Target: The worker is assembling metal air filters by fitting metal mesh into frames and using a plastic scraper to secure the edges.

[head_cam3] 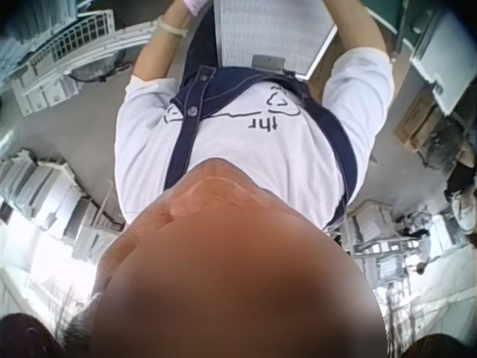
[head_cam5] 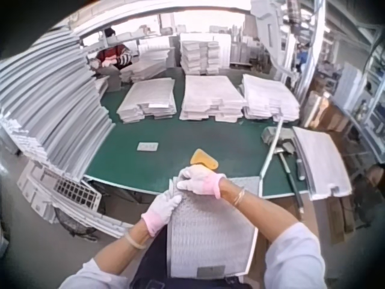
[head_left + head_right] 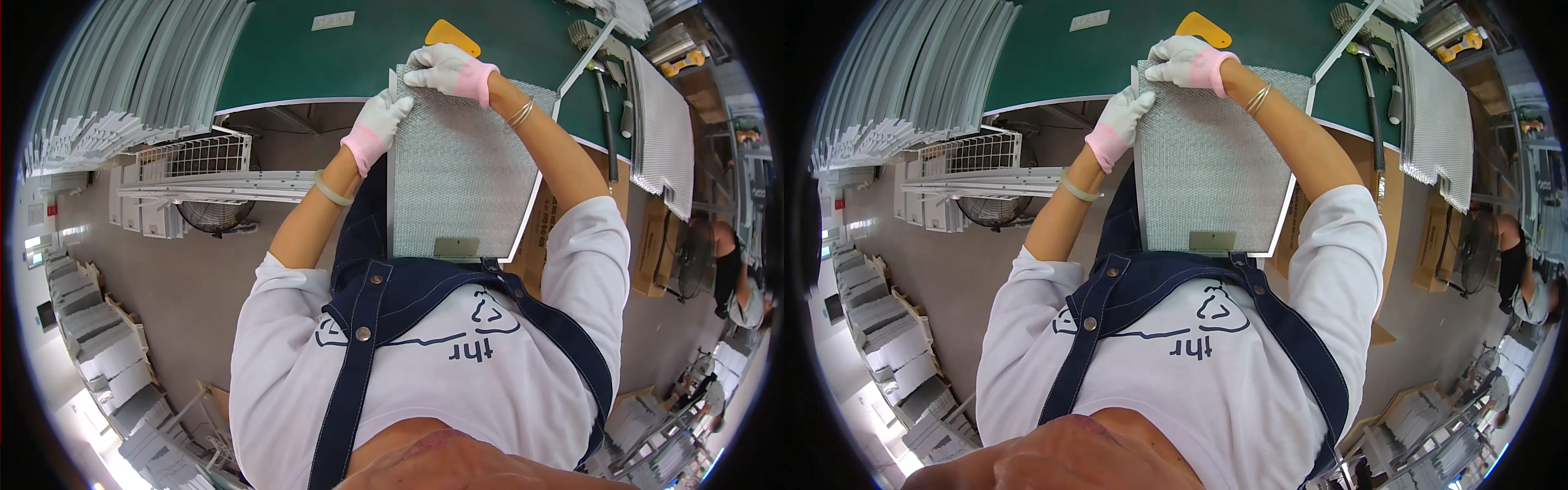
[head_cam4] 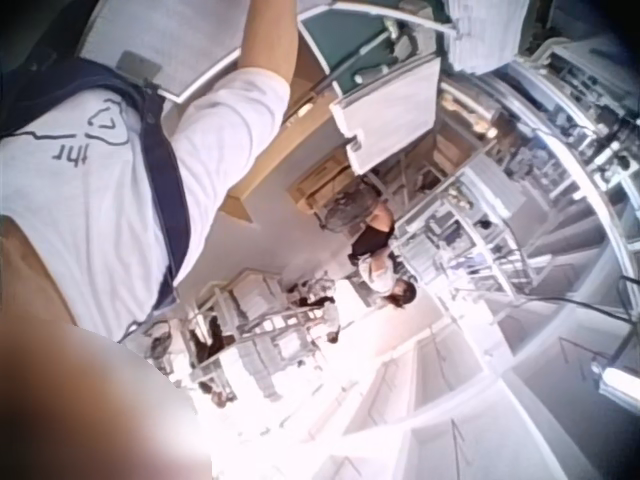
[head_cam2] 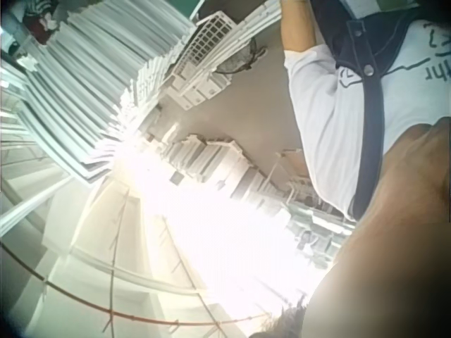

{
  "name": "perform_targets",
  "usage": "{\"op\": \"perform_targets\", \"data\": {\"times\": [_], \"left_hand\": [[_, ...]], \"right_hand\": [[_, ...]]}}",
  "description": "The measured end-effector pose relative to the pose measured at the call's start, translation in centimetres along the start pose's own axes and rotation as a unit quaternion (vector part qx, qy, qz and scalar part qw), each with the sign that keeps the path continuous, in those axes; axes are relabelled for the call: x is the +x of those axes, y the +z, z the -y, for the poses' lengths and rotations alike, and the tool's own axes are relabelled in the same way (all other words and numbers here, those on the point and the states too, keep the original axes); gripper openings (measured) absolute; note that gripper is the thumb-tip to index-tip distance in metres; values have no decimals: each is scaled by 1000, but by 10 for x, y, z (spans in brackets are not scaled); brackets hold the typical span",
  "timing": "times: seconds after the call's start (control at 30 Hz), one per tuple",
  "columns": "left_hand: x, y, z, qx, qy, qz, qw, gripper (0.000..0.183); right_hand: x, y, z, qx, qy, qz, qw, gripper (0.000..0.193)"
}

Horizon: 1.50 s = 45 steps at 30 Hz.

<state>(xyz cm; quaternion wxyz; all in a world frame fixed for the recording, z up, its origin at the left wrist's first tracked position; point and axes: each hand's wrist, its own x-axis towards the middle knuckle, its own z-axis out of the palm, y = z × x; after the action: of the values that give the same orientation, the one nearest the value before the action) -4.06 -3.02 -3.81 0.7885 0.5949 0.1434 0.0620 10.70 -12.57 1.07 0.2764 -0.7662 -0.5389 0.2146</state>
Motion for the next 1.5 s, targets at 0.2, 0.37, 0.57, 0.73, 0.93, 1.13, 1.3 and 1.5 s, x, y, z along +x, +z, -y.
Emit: {"op": "perform_targets", "data": {"times": [0.2,0.37,0.57,0.73,0.93,1.13,1.3,1.5], "left_hand": [[9,-12,11,102,31,35,994,32],[10,-21,7,162,58,83,982,39],[4,-23,6,39,15,69,997,38],[6,-22,10,-10,-2,73,997,39],[1,-18,-1,35,60,64,996,39],[-6,-17,-15,-22,87,41,995,39],[-6,-18,-18,17,109,28,993,49],[6,-34,2,112,142,-25,983,56]], "right_hand": [[-7,-23,19,69,-45,-265,961,34],[-61,-56,35,167,-22,-484,858,32],[-173,-6,-30,-154,397,-291,856,45],[-193,45,-48,-24,389,-304,869,54],[-179,54,-53,139,264,-457,838,44],[-175,50,-20,118,280,-488,819,44],[-184,58,-27,294,183,-454,821,45],[-179,64,-32,315,229,-436,811,35]]}}
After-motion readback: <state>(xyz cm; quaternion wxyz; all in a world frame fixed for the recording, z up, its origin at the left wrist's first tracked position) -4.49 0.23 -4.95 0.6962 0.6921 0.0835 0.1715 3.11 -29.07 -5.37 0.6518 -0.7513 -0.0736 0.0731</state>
